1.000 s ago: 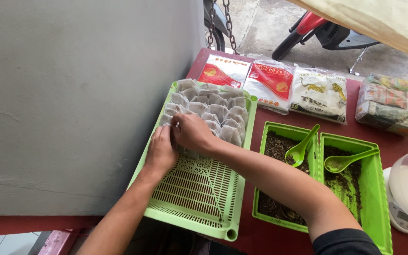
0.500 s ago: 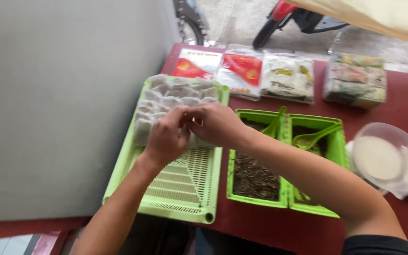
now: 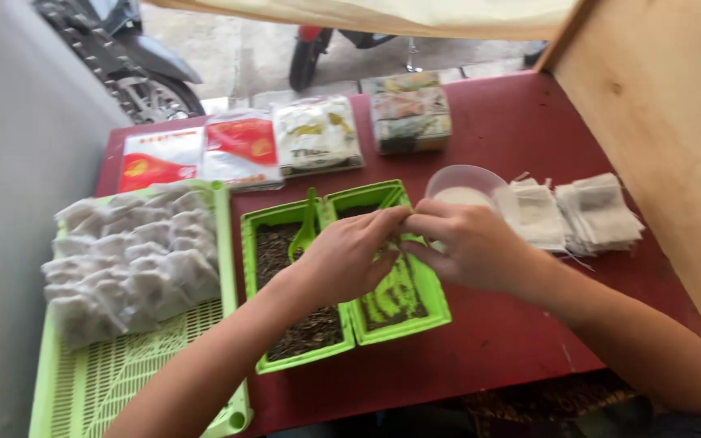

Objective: Filling a tea bag with tea leaves using a small spoon and closing it

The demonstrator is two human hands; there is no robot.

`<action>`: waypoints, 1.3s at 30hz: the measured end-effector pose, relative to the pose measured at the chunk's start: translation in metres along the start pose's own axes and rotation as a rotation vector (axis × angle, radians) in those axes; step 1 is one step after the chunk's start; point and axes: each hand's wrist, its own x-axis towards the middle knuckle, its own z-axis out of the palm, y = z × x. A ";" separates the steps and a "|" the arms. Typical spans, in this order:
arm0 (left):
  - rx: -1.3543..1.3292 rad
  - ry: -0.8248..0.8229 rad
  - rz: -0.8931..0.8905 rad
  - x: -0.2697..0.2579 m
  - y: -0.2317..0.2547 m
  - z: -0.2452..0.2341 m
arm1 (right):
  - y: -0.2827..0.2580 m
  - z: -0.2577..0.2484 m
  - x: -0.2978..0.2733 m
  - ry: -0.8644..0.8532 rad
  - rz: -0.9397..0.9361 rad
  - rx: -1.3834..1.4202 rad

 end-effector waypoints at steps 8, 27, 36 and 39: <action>-0.046 -0.146 0.101 0.077 0.025 0.090 | 0.064 -0.090 -0.091 0.192 0.270 0.290; 0.515 -0.320 0.028 0.141 0.022 0.232 | 0.170 -0.014 -0.150 -0.322 0.638 -0.101; 0.551 -0.353 -0.058 0.143 0.017 0.256 | 0.195 0.026 -0.173 -0.246 0.622 -0.266; 0.555 -0.340 -0.061 0.142 0.016 0.259 | 0.202 0.035 -0.179 -0.211 0.626 -0.272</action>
